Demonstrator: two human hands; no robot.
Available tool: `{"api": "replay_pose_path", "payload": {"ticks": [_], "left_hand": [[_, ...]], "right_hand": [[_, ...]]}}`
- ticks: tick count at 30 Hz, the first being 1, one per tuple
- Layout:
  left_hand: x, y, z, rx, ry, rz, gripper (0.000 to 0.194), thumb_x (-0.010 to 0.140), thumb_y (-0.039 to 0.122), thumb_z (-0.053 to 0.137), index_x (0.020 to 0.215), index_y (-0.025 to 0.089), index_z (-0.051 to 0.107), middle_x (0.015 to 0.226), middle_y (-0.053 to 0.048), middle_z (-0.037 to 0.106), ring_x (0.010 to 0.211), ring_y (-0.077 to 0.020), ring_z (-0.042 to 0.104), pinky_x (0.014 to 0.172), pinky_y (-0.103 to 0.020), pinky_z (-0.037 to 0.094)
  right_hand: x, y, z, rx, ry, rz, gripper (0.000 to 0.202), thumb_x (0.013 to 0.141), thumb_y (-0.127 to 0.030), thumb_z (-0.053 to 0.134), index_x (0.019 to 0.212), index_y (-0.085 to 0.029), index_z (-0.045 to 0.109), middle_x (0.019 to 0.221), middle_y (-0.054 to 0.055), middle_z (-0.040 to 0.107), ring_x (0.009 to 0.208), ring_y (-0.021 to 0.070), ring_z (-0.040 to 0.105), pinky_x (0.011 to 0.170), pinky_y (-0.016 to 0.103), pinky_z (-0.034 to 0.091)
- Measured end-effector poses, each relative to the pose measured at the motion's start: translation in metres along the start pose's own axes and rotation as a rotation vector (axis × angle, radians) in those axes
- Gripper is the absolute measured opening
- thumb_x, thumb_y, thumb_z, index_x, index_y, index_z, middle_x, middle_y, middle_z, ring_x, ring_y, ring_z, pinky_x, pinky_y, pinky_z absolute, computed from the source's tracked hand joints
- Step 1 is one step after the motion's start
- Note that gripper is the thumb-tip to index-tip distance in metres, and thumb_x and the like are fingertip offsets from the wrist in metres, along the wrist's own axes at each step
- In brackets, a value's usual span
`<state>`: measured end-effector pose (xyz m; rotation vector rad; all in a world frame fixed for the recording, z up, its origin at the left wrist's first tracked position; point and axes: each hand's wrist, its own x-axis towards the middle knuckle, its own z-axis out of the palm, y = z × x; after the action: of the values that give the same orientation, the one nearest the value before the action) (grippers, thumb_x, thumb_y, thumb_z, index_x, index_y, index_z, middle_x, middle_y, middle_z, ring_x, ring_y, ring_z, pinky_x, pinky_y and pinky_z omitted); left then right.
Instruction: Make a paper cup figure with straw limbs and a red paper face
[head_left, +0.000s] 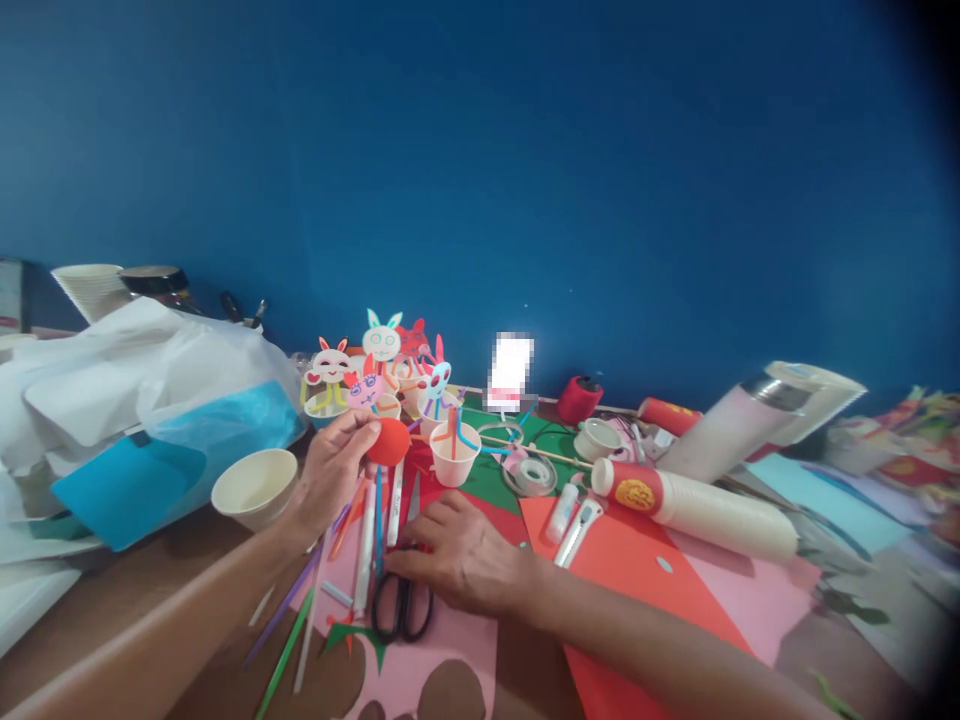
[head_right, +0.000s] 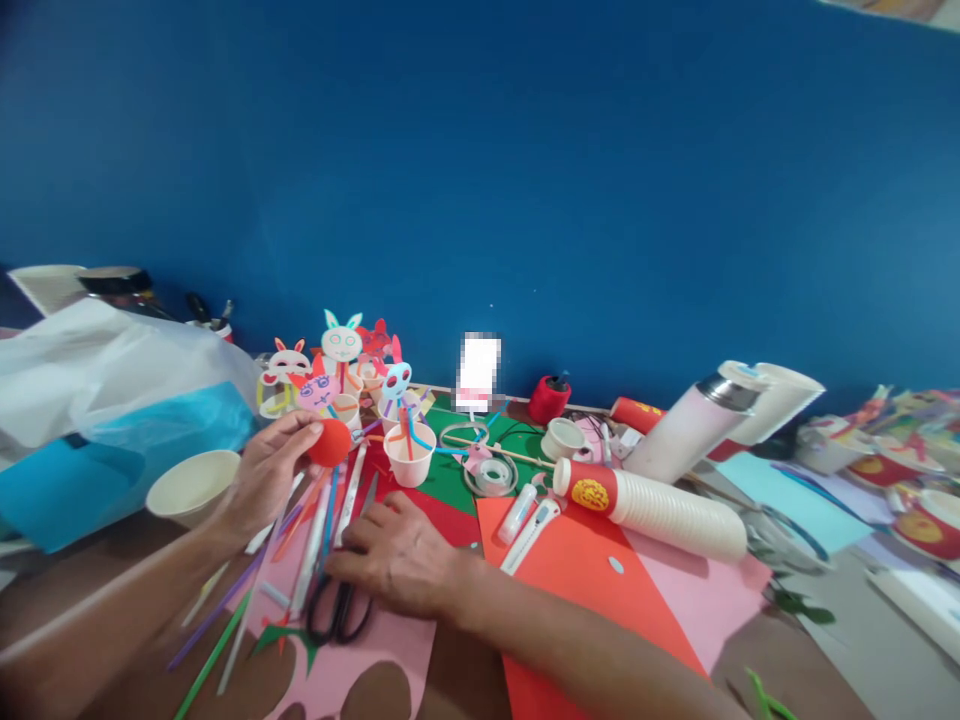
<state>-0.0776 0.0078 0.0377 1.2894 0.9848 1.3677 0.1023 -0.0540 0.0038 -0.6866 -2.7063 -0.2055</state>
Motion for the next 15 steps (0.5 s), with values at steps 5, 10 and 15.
{"api": "replay_pose_path", "payload": {"ticks": [5,10,15], "left_hand": [[-0.003,0.003,0.003,0.065,0.009,-0.059,0.02,0.076,0.036,0.062,0.079,0.018,0.057,0.055,0.006,0.056,0.04,-0.0056,0.045,0.04,-0.015,0.036],[-0.003,0.003,0.005,0.014,0.008,-0.081,0.02,0.075,0.035,0.062,0.082,0.018,0.055,0.055,0.006,0.055,0.038,-0.005,0.042,0.037,-0.014,0.034],[-0.003,0.001,0.005,0.019,0.007,-0.086,0.022,0.076,0.037,0.061,0.087,0.019,0.053,0.047,0.008,0.049,0.037,-0.0063,0.04,0.036,-0.014,0.034]], "right_hand": [[0.038,-0.004,0.009,-0.081,-0.088,-0.046,0.011,0.091,-0.026,0.05,0.094,-0.023,0.06,0.083,0.002,0.06,0.074,0.0169,0.051,0.062,0.031,0.036],[0.057,-0.014,0.004,-0.11,-0.225,-0.066,0.008,0.083,-0.023,0.062,0.077,-0.018,0.063,0.084,0.003,0.059,0.075,0.0183,0.054,0.055,0.029,0.041],[0.063,-0.01,0.001,-0.12,-0.219,-0.188,0.007,0.087,-0.021,0.056,0.084,-0.019,0.062,0.083,0.0,0.062,0.079,0.0186,0.055,0.06,0.03,0.044]]}}
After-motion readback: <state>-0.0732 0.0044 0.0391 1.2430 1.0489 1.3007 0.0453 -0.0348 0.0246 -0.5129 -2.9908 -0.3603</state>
